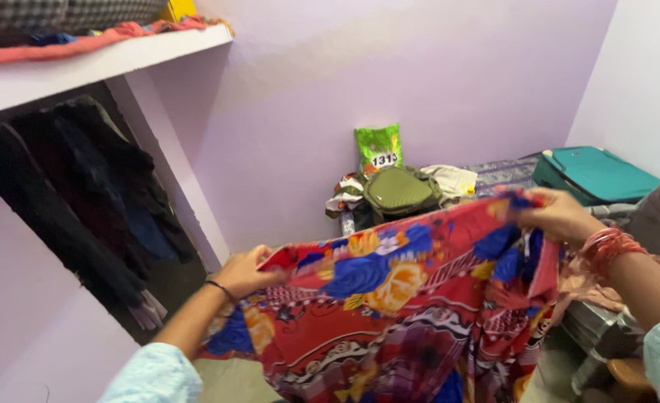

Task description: The person folds a colorful patterned cloth by hand, repeatedly aligning edges and smoothing the fabric. The cloth is handled continuously and folded into a smaller bundle.

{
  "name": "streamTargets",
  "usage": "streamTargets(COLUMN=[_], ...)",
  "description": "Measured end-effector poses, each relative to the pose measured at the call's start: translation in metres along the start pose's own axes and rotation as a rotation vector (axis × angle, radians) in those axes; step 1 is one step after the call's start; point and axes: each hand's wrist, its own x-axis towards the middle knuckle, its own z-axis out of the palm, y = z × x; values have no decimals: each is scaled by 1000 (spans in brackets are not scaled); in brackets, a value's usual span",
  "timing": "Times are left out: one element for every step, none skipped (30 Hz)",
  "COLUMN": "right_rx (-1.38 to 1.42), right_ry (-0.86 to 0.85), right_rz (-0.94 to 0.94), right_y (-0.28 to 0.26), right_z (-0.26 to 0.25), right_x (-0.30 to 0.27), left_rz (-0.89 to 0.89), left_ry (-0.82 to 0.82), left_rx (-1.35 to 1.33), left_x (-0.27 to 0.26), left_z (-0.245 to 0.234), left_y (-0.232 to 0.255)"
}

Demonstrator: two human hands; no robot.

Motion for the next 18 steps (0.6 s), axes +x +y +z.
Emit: streamTargets(right_rx=[-157, -314, -496, -677, -856, -894, -929, -963, -958, -953, -952, -898, -869, -824, -775, -718, -643, -546], right_ry=[-117, -237, -262, -288, -315, -224, -130, -34, -23, -11, 4, -21, -58, -99, -129, -153, -164, -173], right_rz=[-27, -54, -11, 31, 69, 93, 113, 133, 187, 240, 296, 315, 341, 379, 419, 463, 507, 555], right_y=[7, 12, 18, 24, 29, 35, 42, 49, 58, 68, 83, 101, 121, 141, 159, 175, 187, 194], right_z=[1, 2, 8, 15, 23, 31, 42, 51, 59, 69, 75, 83, 91, 107, 124, 142, 161, 180], right_x=[-2, -4, -9, -14, -19, -24, -25, -24, -22, -18, -15, -12, -14, -17, -15, -15, -10, -7], left_rz=[55, 78, 99, 121, 86, 52, 18, -75, -165, -253, -340, -427, -513, -593, -672, -773, -920, -1109], left_ry=[-67, -138, -212, -287, -253, -220, -184, -123, -65, -5, -12, -19, -18, -47, -105, -186, -238, -230], left_rx=[80, 170, 261, 351, 456, 562, 671, 635, 603, 571, 562, 553, 541, 526, 467, 172, -253, -682], left_x=[-11, -18, -25, -31, -37, -41, -42, -44, -45, -47, -47, -50, -53, -60, -60, -62, -57, -53], left_z=[-12, -20, -25, -27, -26, -23, -19, -13, -7, -2, 7, 19, 32, 49, 67, 85, 104, 122], left_y=[0, 0, -3, -6, -11, -16, -22, -30, -37, -46, -55, -65, -74, -83, -89, -94, -95, -94])
